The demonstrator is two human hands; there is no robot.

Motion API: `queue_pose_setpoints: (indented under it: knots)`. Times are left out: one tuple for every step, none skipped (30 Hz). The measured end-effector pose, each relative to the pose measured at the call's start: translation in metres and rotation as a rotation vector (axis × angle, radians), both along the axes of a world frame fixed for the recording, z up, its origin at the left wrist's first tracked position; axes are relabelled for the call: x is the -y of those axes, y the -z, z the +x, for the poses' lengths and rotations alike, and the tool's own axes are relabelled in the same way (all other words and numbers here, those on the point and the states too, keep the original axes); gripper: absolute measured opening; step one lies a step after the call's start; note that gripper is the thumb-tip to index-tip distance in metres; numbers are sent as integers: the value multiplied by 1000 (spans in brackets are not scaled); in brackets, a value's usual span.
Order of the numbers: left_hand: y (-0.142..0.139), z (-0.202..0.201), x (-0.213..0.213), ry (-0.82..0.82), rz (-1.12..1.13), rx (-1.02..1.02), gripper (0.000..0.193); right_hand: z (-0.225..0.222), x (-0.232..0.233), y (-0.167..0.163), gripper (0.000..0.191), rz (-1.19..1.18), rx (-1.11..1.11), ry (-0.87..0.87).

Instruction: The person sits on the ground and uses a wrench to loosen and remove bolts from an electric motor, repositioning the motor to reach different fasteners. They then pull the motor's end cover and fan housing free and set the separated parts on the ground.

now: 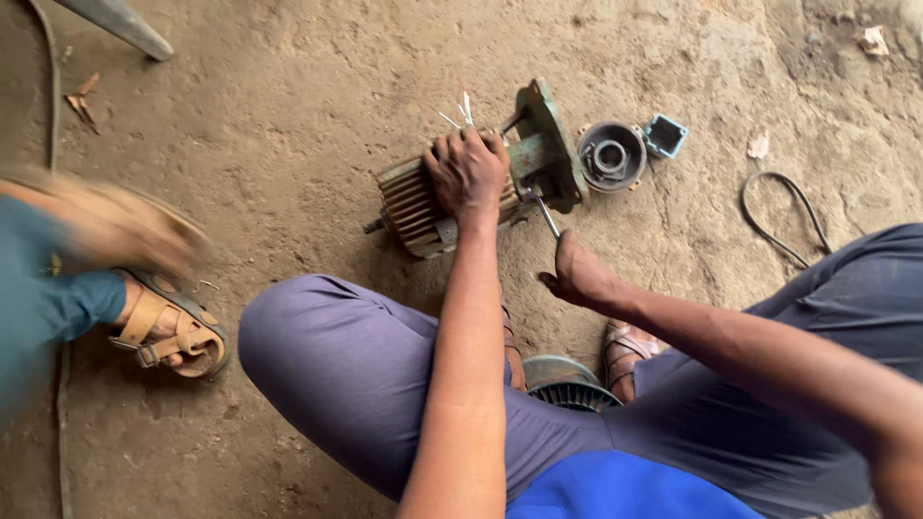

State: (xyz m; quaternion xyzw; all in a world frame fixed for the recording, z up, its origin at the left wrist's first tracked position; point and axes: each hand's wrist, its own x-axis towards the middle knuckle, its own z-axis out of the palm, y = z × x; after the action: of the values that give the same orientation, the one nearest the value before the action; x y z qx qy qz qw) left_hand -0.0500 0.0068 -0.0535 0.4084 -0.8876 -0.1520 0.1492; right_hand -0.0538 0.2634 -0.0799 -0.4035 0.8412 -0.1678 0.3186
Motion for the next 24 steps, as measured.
queue_pose_setpoints:
  knots:
    - [-1, 0, -2, 3, 46, 20, 33, -3, 1, -4, 72, 13, -25, 6]
    - [-3, 1, -2, -16, -80, -14, 33, -4, 5, -7, 74, 19, -40, 11]
    - [-5, 2, -3, -26, -202, -42, 33, -7, 8, -13, 72, 119, 6, -21]
    - [-6, 4, -8, -31, -298, -65, 35, -11, 10, -20, 70, 246, 58, -52]
    - [-9, 7, -10, -12, -195, -44, 33, -12, 12, -27, 70, 374, 106, -82]
    - [-11, 7, -9, 3, -113, -44, 31, -12, 13, -34, 71, 363, 103, -40]
    - [-13, 7, -8, 9, -44, -54, 30, -11, 16, -41, 72, 340, 88, -7]
    - [-16, 5, -7, -1, -50, -61, 30, -9, 17, -47, 73, 326, 80, 14]
    - [-17, 6, -8, -8, -48, -53, 29, -7, 19, -53, 68, 314, 141, 126]
    - [-19, 8, -8, 0, -44, -39, 29, -3, 22, -57, 64, 304, 210, 252]
    - [-21, 8, -9, 5, -44, -21, 28, 0, 23, -61, 64, 291, 276, 391]
    - [-22, 8, -8, 9, -51, -13, 27, 5, 24, -64, 62, 278, 216, 368]
    - [-24, 7, -7, 1, -63, -13, 26, 9, 26, -68, 61, 260, 146, 335]
    - [-25, 6, -5, -14, -107, -35, 26, 11, 28, -71, 60, 243, 74, 298]
    - [-25, 6, -4, -21, -148, -47, 26, 14, 29, -74, 60, 253, 95, 283]
    - [-25, 7, -1, -32, -193, -51, 26, 16, 31, -77, 60, 262, 123, 260]
    - [-25, 8, 3, -14, -95, -28, 27, 19, 33, -80, 60, 277, 159, 224]
    - [-25, 10, 7, 15, 19, 8, 29, 22, 34, -83, 64, 359, 267, 213]
    - [-24, 11, 9, 61, 130, 32, 31, 24, 36, -84, 69, 433, 367, 219]
    - [-23, 14, 9, 78, 39, -39, 28, 27, 38, -85, 74, 483, 447, 220]
    - [-22, 18, 9, 72, -60, -122, 26, 30, 39, -84, 70, 423, 464, 297]
    - [-22, 21, 8, 57, -152, -202, 24, 34, 40, -83, 67, 371, 480, 364]
    - [-21, 22, 7, 51, -108, -149, 25, 37, 39, -80, 63, 321, 505, 441]
    - [-21, 25, 6, 57, -62, -87, 26, 41, 40, -76, 62, 250, 582, 557]
